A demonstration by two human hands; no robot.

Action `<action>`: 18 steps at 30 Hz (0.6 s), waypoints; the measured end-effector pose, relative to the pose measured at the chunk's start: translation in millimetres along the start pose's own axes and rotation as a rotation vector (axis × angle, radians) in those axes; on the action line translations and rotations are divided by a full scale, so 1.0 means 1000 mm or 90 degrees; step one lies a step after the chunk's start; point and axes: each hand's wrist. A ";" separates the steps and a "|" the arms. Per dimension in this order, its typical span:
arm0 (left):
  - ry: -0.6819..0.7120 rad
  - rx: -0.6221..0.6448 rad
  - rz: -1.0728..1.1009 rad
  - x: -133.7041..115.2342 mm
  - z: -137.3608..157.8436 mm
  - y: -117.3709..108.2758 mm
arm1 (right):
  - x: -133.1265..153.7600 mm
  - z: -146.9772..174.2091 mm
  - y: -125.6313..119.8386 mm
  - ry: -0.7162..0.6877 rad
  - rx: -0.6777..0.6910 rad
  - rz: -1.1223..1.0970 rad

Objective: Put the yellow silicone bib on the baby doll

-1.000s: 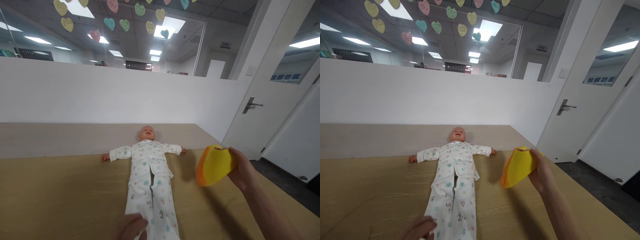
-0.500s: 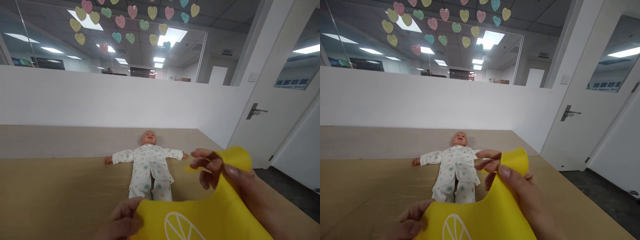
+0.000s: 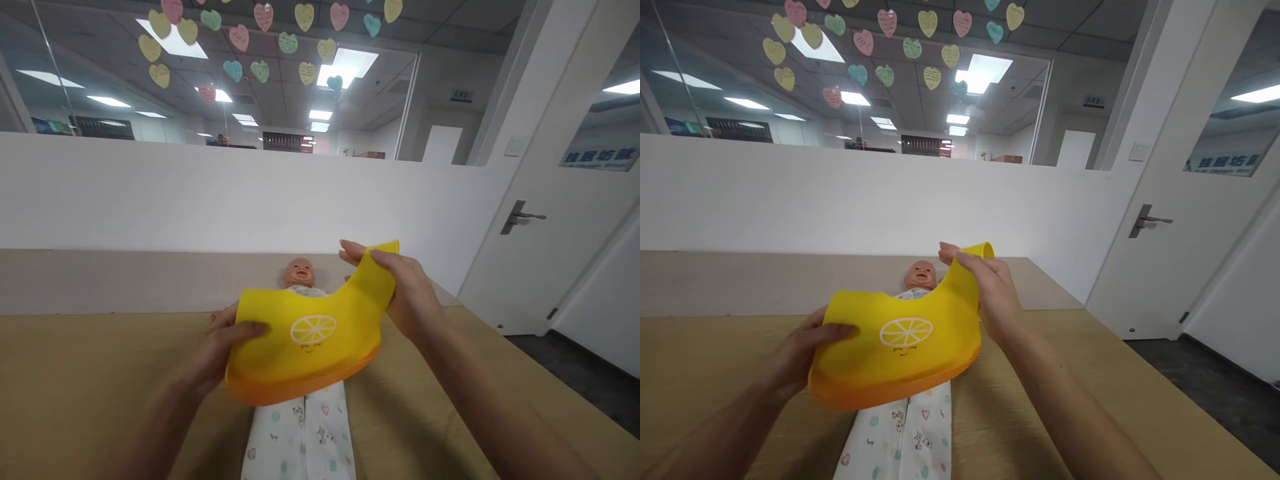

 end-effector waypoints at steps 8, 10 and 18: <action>0.134 -0.051 -0.040 -0.013 -0.065 -0.011 | -0.031 -0.067 -0.007 -0.022 -0.021 0.040; 0.141 -0.056 -0.035 -0.007 -0.088 -0.016 | -0.053 -0.089 -0.015 0.014 -0.045 0.050; 0.067 -0.144 -0.050 0.042 -0.176 -0.041 | -0.152 -0.160 -0.047 0.004 -0.070 0.211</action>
Point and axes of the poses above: each hand's wrist, its own z-axis away from the middle knuckle, its own y-axis out of the palm, x = y × z, and after that the axes turned 9 degrees about -z, right-handed
